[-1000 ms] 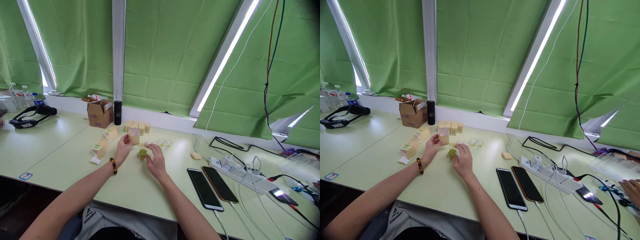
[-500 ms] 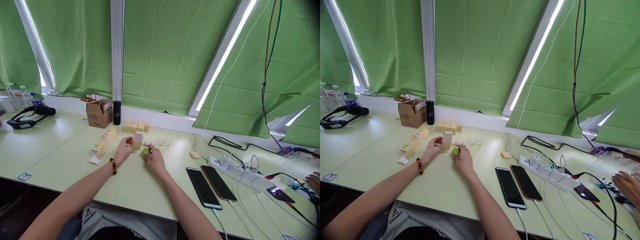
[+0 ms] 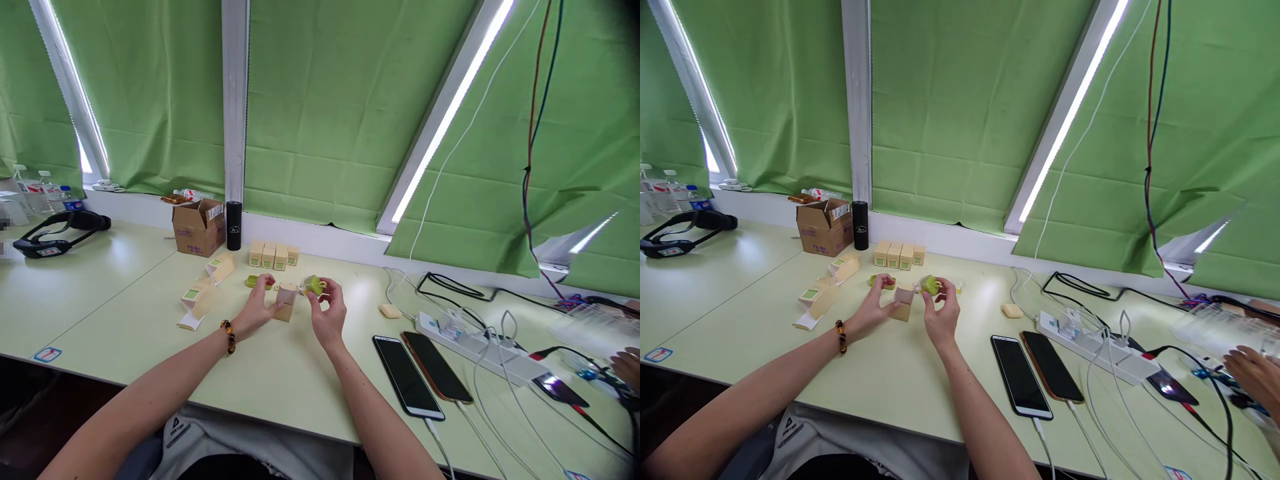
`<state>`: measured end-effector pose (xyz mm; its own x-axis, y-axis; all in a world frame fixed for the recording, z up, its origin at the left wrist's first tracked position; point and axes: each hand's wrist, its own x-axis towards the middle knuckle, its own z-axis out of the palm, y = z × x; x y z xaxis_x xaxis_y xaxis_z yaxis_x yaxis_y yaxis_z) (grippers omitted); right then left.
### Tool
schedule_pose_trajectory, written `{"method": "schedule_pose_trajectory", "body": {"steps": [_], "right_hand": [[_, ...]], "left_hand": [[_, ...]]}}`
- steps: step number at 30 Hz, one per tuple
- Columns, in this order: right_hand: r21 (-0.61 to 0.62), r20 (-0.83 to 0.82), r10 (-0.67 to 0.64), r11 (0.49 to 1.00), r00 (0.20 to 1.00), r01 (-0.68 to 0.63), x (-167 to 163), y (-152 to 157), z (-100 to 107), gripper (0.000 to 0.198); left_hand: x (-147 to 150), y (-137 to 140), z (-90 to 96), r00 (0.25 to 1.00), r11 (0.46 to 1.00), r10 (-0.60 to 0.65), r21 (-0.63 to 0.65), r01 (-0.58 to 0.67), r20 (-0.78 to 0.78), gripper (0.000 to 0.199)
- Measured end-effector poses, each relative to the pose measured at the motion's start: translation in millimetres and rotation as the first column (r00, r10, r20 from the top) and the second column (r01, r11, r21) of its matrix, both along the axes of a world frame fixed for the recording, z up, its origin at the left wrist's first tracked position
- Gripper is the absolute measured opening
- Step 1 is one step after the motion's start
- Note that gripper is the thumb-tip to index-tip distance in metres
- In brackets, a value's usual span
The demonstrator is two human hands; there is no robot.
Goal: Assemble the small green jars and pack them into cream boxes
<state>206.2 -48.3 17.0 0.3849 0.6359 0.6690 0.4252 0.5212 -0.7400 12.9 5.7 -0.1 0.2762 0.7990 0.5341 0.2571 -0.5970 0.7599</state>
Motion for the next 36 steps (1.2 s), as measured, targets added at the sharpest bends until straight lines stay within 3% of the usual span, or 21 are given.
{"method": "schedule_pose_trajectory", "body": {"steps": [3,5,11,19,26,36], "right_hand": [[0.045,-0.043,0.069,0.997,0.997,-0.067,-4.7,-4.9,2.4,0.035],[0.052,-0.046,0.101,0.994,0.994,-0.099,-6.9,-7.2,2.7,0.035],[0.04,-0.045,0.207,0.978,0.977,-0.206,-10.5,-9.7,-1.3,0.037],[-0.066,0.061,0.288,0.957,0.956,-0.284,-13.2,-10.4,-4.7,0.034],[-0.163,0.2,0.196,0.973,0.96,-0.165,-3.1,-5.6,-2.4,0.034],[-0.259,0.412,0.223,0.958,0.883,-0.121,-3.6,-6.7,-4.9,0.036]], "left_hand": [[1.2,-3.6,6.8,0.999,0.987,-0.047,0.153,0.044,0.017,0.027],[2.4,-2.5,6.0,0.998,0.982,-0.062,0.177,0.061,0.003,0.016],[5.1,4.2,-3.1,0.997,0.989,-0.075,0.125,0.078,-0.028,0.024],[5.8,-6.8,4.4,0.992,0.988,-0.126,0.09,0.124,0.023,0.028],[4.2,0.0,1.4,0.977,0.982,-0.164,-0.072,0.175,0.136,0.041],[5.6,5.1,-2.8,0.972,0.976,-0.17,-0.107,0.189,0.163,0.058]]}}
